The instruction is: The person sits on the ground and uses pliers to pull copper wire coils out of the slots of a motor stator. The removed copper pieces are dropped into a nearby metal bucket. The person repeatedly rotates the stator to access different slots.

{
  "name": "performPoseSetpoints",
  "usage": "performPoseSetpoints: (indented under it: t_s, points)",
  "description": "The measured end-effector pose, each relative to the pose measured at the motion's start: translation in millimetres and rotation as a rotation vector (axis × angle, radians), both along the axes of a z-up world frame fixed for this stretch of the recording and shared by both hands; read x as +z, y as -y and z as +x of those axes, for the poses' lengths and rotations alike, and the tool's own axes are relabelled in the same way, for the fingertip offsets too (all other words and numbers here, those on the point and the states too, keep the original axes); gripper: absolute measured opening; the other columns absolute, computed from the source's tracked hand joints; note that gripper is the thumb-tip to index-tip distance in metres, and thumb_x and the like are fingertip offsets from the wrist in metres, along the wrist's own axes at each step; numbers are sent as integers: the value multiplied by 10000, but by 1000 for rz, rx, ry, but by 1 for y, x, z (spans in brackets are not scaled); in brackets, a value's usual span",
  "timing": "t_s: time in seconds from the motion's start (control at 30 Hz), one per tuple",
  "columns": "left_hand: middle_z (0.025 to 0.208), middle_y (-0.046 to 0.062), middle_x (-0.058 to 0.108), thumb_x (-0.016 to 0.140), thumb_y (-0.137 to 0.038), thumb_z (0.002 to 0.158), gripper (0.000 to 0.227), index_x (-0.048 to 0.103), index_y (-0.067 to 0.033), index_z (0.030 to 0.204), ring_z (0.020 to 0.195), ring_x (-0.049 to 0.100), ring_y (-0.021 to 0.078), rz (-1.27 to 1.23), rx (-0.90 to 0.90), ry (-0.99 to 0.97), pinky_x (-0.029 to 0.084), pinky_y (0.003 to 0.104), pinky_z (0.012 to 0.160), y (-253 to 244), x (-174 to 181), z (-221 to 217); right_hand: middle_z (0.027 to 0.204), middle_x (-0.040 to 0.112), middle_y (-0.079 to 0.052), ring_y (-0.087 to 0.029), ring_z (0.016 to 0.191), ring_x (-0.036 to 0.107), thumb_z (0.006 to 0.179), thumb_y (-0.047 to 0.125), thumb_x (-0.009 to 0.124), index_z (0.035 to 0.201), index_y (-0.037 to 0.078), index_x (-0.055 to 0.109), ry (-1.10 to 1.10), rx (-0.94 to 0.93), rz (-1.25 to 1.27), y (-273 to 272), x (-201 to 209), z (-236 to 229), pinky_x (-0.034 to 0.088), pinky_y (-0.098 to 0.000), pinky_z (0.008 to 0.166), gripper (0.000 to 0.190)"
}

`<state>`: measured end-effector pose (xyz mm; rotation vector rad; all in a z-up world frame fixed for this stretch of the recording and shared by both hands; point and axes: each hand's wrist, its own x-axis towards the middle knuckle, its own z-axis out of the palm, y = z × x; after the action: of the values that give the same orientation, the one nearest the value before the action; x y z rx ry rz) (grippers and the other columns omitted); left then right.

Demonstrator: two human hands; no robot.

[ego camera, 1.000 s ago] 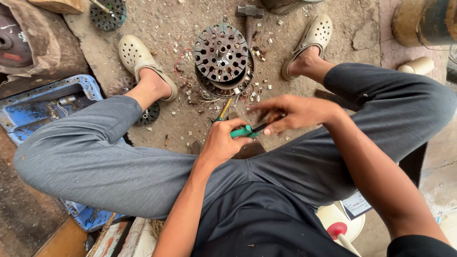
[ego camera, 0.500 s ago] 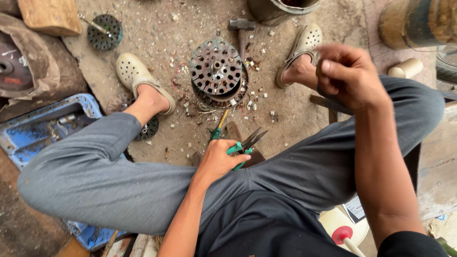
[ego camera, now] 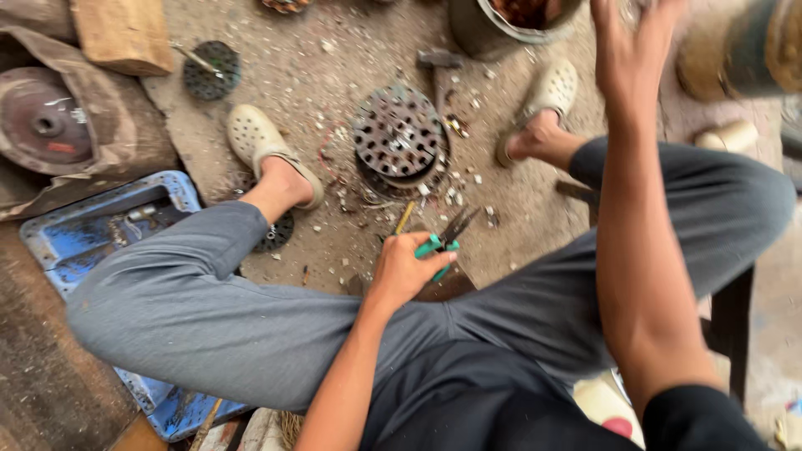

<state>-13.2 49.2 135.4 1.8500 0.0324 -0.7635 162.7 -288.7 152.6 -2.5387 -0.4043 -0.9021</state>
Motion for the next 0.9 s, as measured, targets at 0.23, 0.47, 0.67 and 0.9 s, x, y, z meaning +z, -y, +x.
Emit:
performPoseSetpoints:
  t_s: [0.23, 0.47, 0.67, 0.9]
  points:
    - [724, 175, 728, 831, -343, 799, 336, 790, -57, 970, 699, 719, 339, 269, -115, 121, 549, 455, 678, 11, -29, -6, 1063, 765, -76, -185, 853, 721, 988, 133, 674, 1236, 97, 741, -1063, 26, 321, -116, 5, -64, 591, -335, 735, 259]
    - [861, 217, 725, 815, -267, 808, 252, 756, -24, 845, 808, 723, 393, 455, -282, 326, 568, 495, 725, 19, -49, -18, 967, 674, -124, -349, 780, 678, 920, 201, 737, 1157, 90, 748, -702, 292, -25, -195, -22, -78, 538, -451, 623, 262]
    - [845, 222, 730, 836, -227, 784, 242, 767, 1, 828, 786, 735, 384, 452, -231, 340, 579, 473, 688, 21, -54, -15, 1010, 677, -82, -316, 772, 686, 962, 201, 715, 1097, 120, 721, -609, 265, -60, -199, -36, -76, 546, -423, 620, 158]
    - [741, 225, 716, 838, -213, 805, 237, 777, 15, 818, 697, 746, 346, 451, -273, 330, 594, 442, 641, 20, -54, -18, 958, 633, -82, -294, 715, 669, 997, 205, 688, 1050, 93, 643, -588, 217, -145, -201, -53, -81, 517, -416, 578, 133]
